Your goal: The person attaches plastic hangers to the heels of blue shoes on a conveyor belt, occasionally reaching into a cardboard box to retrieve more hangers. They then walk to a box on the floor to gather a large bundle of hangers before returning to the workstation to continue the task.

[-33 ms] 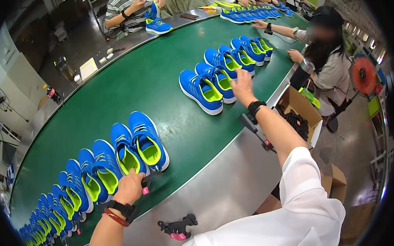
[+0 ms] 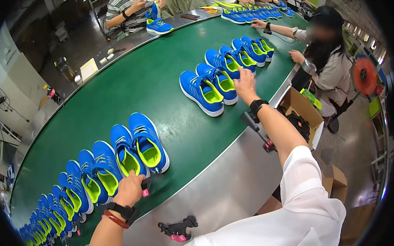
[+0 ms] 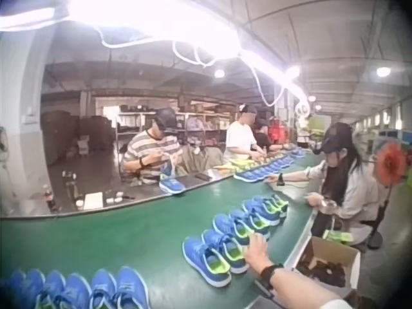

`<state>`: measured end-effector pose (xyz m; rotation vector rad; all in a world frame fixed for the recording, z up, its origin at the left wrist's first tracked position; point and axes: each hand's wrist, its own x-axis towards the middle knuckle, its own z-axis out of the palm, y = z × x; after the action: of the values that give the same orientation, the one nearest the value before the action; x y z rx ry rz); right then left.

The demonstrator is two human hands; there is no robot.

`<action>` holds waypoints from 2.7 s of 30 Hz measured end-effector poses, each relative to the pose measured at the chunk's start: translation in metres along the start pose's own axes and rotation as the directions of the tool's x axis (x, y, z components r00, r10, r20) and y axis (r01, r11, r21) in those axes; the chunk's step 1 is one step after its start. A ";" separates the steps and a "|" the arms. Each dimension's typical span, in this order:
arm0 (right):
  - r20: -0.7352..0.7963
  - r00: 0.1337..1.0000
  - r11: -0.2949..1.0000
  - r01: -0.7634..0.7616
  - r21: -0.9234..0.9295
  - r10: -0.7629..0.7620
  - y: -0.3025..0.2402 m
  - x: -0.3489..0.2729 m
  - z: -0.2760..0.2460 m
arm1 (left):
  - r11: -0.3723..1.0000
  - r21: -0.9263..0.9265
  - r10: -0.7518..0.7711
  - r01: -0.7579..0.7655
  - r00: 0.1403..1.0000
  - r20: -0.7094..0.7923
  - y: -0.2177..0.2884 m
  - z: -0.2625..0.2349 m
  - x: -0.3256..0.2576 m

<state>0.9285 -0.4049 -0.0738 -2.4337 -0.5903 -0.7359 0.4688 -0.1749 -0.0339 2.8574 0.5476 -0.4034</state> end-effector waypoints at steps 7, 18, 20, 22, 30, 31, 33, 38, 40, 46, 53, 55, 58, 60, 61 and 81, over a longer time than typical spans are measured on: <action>0.171 0.977 0.983 -0.100 -0.152 0.125 0.047 0.055 0.025 | 1.000 -0.025 -0.005 0.004 1.000 -0.015 0.004 0.003 0.003; 0.599 0.766 0.920 0.025 -0.391 0.234 0.053 0.107 0.042 | 0.998 -0.039 -0.039 0.039 0.999 -0.006 0.007 0.004 0.004; 0.663 0.714 0.912 0.083 -0.401 0.226 0.078 0.115 0.056 | 0.998 -0.053 -0.032 0.031 0.999 -0.022 0.007 0.005 0.006; 0.676 0.709 0.905 0.129 -0.405 0.202 0.068 0.109 0.062 | 0.998 -0.056 -0.025 0.023 0.999 -0.041 0.005 0.008 0.003; 0.611 0.734 0.739 0.581 -0.340 -0.296 0.103 0.056 0.089 | 0.997 -0.081 -0.005 -0.003 0.994 -0.106 -0.002 0.019 -0.002; 0.607 0.726 0.726 0.602 -0.332 -0.324 0.109 0.048 0.088 | 0.996 -0.087 0.003 -0.013 0.993 -0.115 0.000 0.016 -0.002; 0.612 0.695 0.711 0.641 -0.290 -0.377 0.093 0.033 0.085 | 0.995 -0.101 -0.014 0.002 0.993 -0.120 -0.002 0.019 -0.003; 0.546 0.731 0.806 0.571 -0.158 -0.410 0.060 -0.009 0.075 | 0.995 -0.100 -0.013 -0.001 0.990 -0.139 0.000 0.023 0.004; 0.577 0.696 0.787 0.600 -0.143 -0.426 0.031 -0.019 0.066 | 0.994 -0.105 -0.027 0.011 0.988 -0.152 -0.001 0.025 0.003; 0.320 0.545 0.620 0.753 0.222 -0.775 0.018 -0.025 0.046 | 0.996 -0.087 -0.040 0.024 0.981 -0.189 -0.009 0.033 0.002; 0.042 0.809 0.796 0.566 0.215 -0.586 -0.058 -0.068 -0.037 | 0.996 -0.079 -0.043 0.027 0.978 -0.206 0.003 0.023 -0.028; 0.332 0.716 0.749 0.395 0.532 -0.614 -0.088 -0.106 -0.076 | 0.992 0.124 0.087 -0.035 0.887 -0.453 0.008 0.024 -0.034; 0.381 0.465 0.576 0.415 0.704 -0.800 -0.123 -0.192 -0.146 | 0.978 0.125 0.209 -0.167 0.763 -0.612 0.039 0.002 -0.019; 0.510 0.313 0.598 0.380 0.706 -0.801 -0.145 -0.229 -0.172 | 0.973 0.071 0.213 -0.220 0.736 -0.643 0.059 0.008 0.008; 0.468 0.261 0.536 0.446 0.717 -0.844 -0.156 -0.243 -0.180 | 0.974 -0.005 0.165 -0.226 0.728 -0.666 0.067 0.016 0.019; 0.664 0.350 0.620 -0.242 0.746 -0.661 -0.115 -0.242 -0.144 | 0.914 -0.284 0.121 -0.289 0.863 -0.491 0.105 0.038 0.115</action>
<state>0.6305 -0.4621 -0.0767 -1.6493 -1.3786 0.8935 0.6036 -0.2415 -0.0887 2.6100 0.3288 0.3969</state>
